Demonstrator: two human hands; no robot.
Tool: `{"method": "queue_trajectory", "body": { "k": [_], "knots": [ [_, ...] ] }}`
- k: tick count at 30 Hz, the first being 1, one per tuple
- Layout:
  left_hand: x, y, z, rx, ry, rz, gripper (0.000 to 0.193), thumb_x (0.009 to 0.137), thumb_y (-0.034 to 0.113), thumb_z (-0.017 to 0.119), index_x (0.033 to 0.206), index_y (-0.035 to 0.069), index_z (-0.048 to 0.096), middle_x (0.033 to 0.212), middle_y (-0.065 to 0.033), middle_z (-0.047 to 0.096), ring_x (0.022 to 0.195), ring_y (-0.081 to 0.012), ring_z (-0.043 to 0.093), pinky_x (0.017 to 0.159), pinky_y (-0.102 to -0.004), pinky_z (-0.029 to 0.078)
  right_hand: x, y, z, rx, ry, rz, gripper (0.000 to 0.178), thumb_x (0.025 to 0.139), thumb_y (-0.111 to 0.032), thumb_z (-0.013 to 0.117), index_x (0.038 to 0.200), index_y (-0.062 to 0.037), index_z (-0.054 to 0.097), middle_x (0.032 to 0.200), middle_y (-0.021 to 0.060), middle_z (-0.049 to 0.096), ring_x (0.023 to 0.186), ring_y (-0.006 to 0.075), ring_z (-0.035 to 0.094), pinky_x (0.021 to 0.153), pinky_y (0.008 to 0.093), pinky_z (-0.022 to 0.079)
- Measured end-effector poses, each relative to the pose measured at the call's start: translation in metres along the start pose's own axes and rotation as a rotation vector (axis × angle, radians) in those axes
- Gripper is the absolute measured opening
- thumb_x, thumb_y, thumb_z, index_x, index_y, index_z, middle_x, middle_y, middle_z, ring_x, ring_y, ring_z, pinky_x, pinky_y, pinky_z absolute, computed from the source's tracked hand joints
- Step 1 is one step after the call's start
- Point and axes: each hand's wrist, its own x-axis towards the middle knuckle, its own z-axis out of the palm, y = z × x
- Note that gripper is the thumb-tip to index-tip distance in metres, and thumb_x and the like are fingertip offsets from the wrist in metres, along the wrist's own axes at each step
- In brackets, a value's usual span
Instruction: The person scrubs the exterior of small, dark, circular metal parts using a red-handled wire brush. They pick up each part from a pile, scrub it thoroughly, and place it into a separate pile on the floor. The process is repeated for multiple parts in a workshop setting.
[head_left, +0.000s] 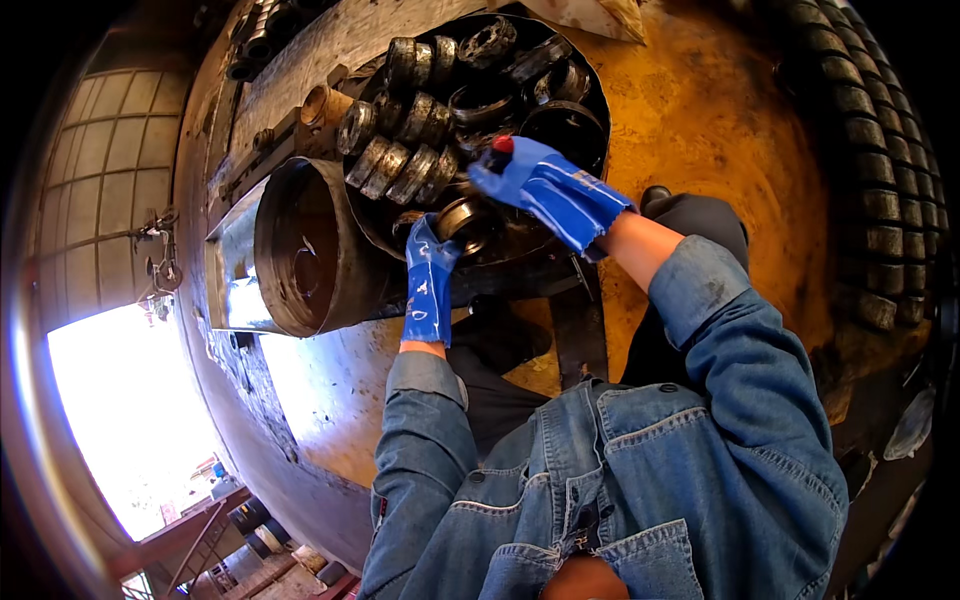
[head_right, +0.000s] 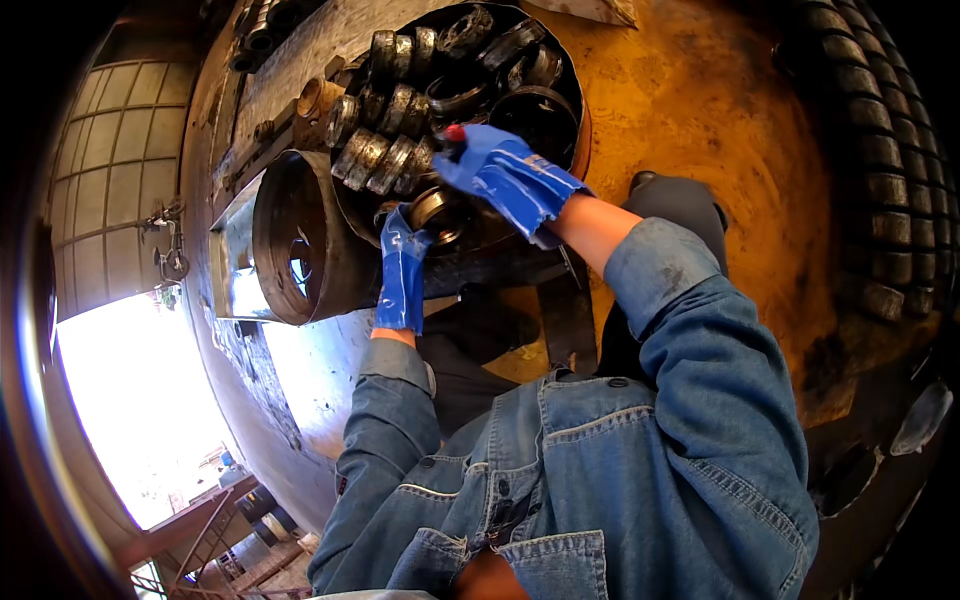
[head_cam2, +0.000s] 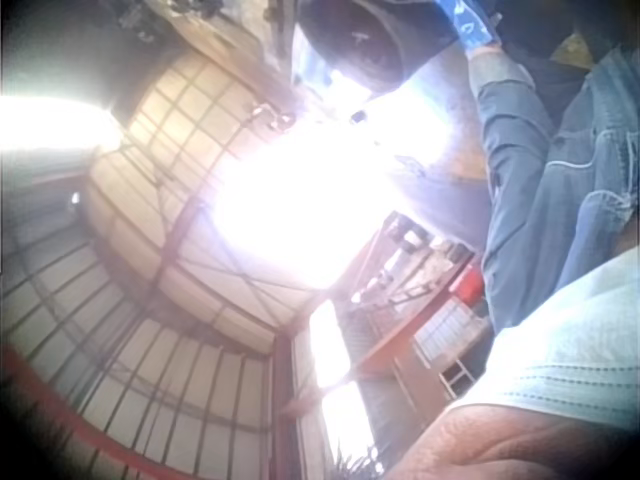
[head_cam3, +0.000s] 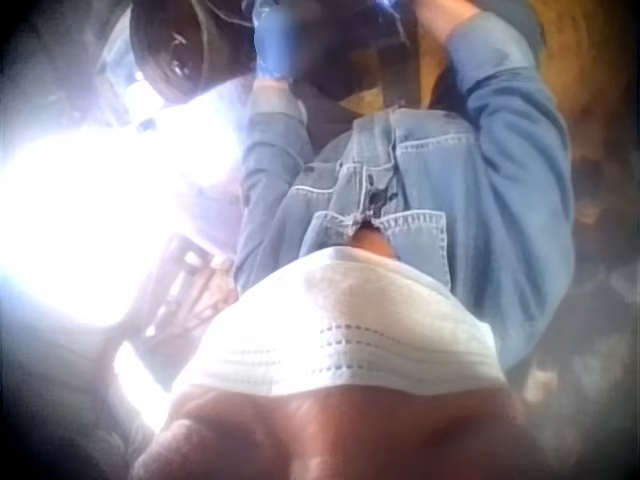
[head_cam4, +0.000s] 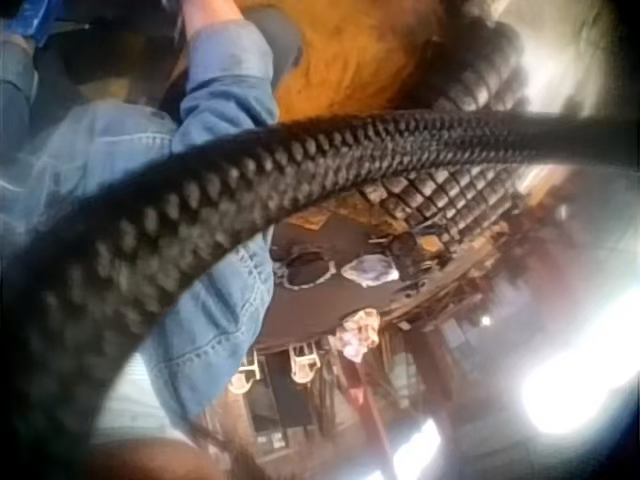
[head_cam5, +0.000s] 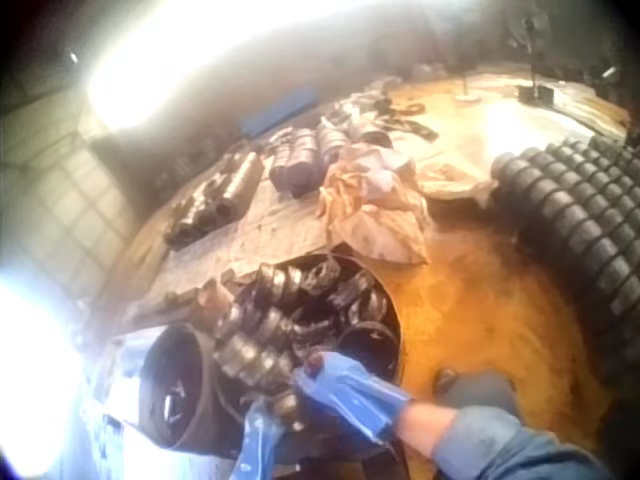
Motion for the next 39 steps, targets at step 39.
{"method": "queue_trajectory", "body": {
  "k": [39],
  "knots": [
    [0.008, 0.056, -0.032, 0.447, -0.104, -0.03, 0.056, 0.073, 0.018, 0.078, 0.125, 0.0, 0.064, 0.122, -0.0241, 0.068, 0.115, -0.0387, 0.065, 0.103, -0.0422, 0.051, 0.0, 0.045, -0.004, -0.132, 0.058, 0.314, 0.047, 0.087, -0.052, 0.068, 0.108, -0.011, 0.075, 0.105, 0.0174, 0.074, 0.101, 0.0365, 0.071, 0.09, 0.0436, 0.057]
  ]
}}
